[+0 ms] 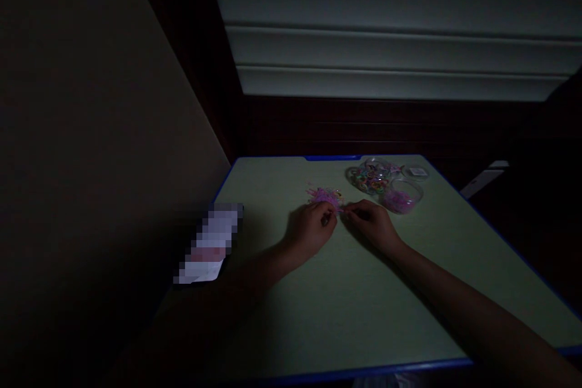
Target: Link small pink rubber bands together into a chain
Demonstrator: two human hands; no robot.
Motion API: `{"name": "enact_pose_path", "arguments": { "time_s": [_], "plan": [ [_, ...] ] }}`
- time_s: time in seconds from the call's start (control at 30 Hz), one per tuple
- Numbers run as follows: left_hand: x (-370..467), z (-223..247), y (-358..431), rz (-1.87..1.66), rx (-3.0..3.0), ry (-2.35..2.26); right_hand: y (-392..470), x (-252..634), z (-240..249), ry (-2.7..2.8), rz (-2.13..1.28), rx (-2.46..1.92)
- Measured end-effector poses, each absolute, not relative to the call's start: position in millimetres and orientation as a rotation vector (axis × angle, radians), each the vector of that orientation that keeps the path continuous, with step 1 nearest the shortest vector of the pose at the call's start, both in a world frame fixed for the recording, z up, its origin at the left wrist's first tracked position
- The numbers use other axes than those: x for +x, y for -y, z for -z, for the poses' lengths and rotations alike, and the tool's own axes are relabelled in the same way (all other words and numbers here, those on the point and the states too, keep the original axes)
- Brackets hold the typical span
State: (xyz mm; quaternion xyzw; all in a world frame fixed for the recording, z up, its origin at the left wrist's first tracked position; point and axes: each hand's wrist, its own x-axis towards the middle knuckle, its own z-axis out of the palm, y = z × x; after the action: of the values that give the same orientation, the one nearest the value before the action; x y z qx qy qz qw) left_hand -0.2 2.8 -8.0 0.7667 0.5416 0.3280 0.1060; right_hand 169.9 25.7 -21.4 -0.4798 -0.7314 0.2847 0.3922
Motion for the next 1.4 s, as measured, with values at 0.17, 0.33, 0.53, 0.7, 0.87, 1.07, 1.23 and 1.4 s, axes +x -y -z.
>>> {"name": "enact_pose_path", "arguments": {
  "time_s": [0.17,0.33,0.53,0.7,0.87,1.07,1.23,1.4],
  "plan": [
    [-0.5,8.9,-3.4,-0.977,2.234,-1.578,-24.7,170.1,19.9,1.83,-0.786,-1.215],
    [-0.7,9.5,-3.2,-0.976,2.22,-1.589,-25.4,170.1,22.0,1.841,-0.755,-1.219],
    [-0.5,12.4,-4.1,-1.018,2.196,-1.57,-24.9,169.4,23.8,1.815,-0.777,-1.224],
    [-1.3,11.9,-4.5,-1.0,2.203,-1.572,-25.1,169.0,24.9,1.78,-0.817,-1.219],
    [-1.3,9.5,-3.5,-1.005,2.228,-1.567,-24.5,168.3,22.8,1.726,-0.848,-1.199],
    [0.6,7.5,-1.3,-1.02,2.237,-1.564,-21.8,168.0,17.8,1.684,-0.885,-1.179],
    [1.0,8.0,-1.0,-1.018,2.202,-1.559,-21.1,167.4,18.3,1.679,-0.883,-1.14],
    [0.4,8.8,-2.9,-1.015,2.182,-1.545,-19.8,167.7,17.0,1.701,-0.866,-1.123]
  ]
}}
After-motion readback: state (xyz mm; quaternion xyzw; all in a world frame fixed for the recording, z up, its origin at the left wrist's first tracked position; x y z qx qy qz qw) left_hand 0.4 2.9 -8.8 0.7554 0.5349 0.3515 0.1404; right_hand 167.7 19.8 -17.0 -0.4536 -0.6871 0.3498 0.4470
